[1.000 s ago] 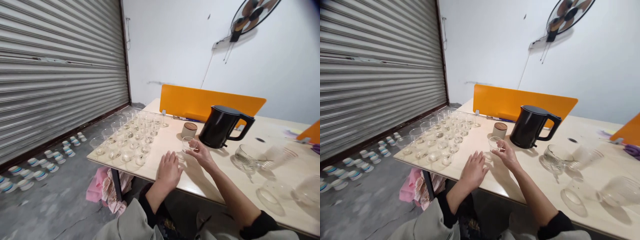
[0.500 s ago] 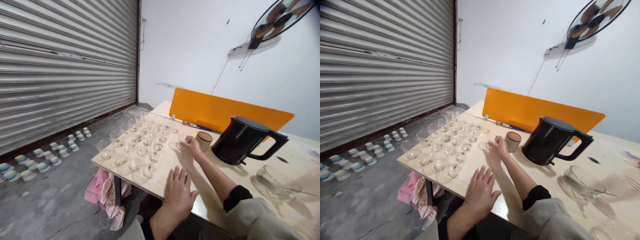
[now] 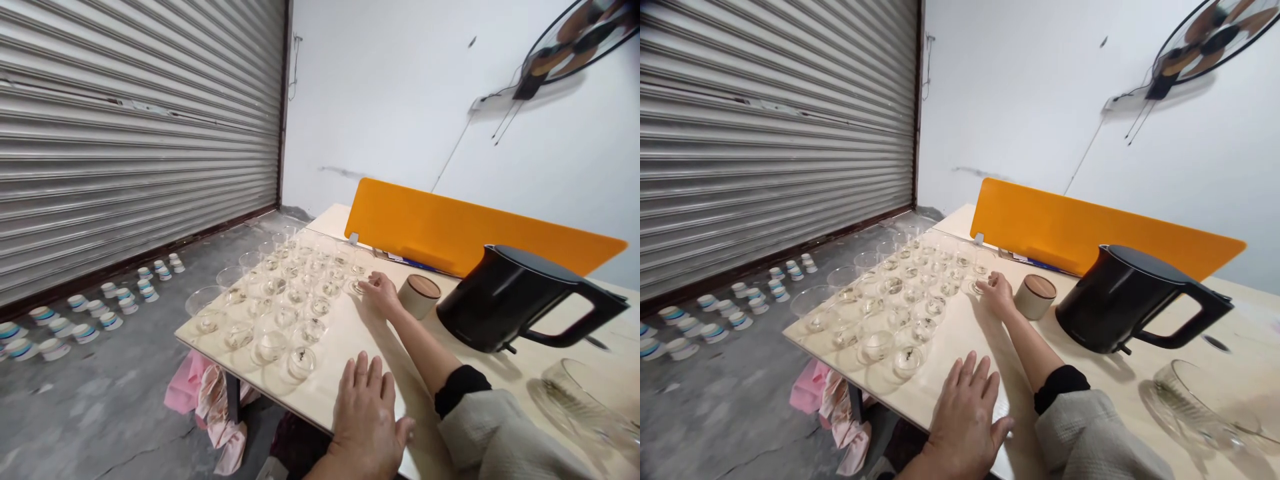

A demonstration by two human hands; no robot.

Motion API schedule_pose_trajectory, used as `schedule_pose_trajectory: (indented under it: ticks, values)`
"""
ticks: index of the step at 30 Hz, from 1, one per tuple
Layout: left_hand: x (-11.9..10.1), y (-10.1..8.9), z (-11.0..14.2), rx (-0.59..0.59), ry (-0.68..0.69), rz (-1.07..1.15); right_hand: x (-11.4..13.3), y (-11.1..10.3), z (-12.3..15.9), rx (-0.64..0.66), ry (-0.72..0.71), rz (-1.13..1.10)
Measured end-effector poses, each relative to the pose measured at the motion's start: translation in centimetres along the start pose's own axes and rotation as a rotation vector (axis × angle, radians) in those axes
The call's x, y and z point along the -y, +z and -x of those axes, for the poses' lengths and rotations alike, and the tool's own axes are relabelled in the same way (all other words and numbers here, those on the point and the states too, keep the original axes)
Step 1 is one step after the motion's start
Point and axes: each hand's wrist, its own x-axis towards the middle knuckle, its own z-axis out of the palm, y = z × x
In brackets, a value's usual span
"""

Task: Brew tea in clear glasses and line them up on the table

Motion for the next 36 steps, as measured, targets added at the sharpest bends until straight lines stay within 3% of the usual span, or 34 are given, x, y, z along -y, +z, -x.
schedule_pose_trajectory:
  ticks: [17, 28, 32, 36]
  values:
    - [-0.1, -0.2, -0.4, 0.063, -0.012, -0.023, 0.2, 1.1, -1.7, 0.01, 0.029, 0.012]
    - [0.0, -0.1, -0.3, 0.048, -0.015, -0.03, 1.6, 0.7, -0.4, 0.047, 0.006, 0.041]
    - [0.1, 0.1, 0.0, 0.006, -0.012, -0.032, 2.4, -0.6, 2.0, 0.026, 0.046, 0.076]
    - [0.2, 0.3, 0.5, -0.033, 0.004, -0.085, 3.3, -4.1, 9.2, 0.035, 0.035, 0.071]
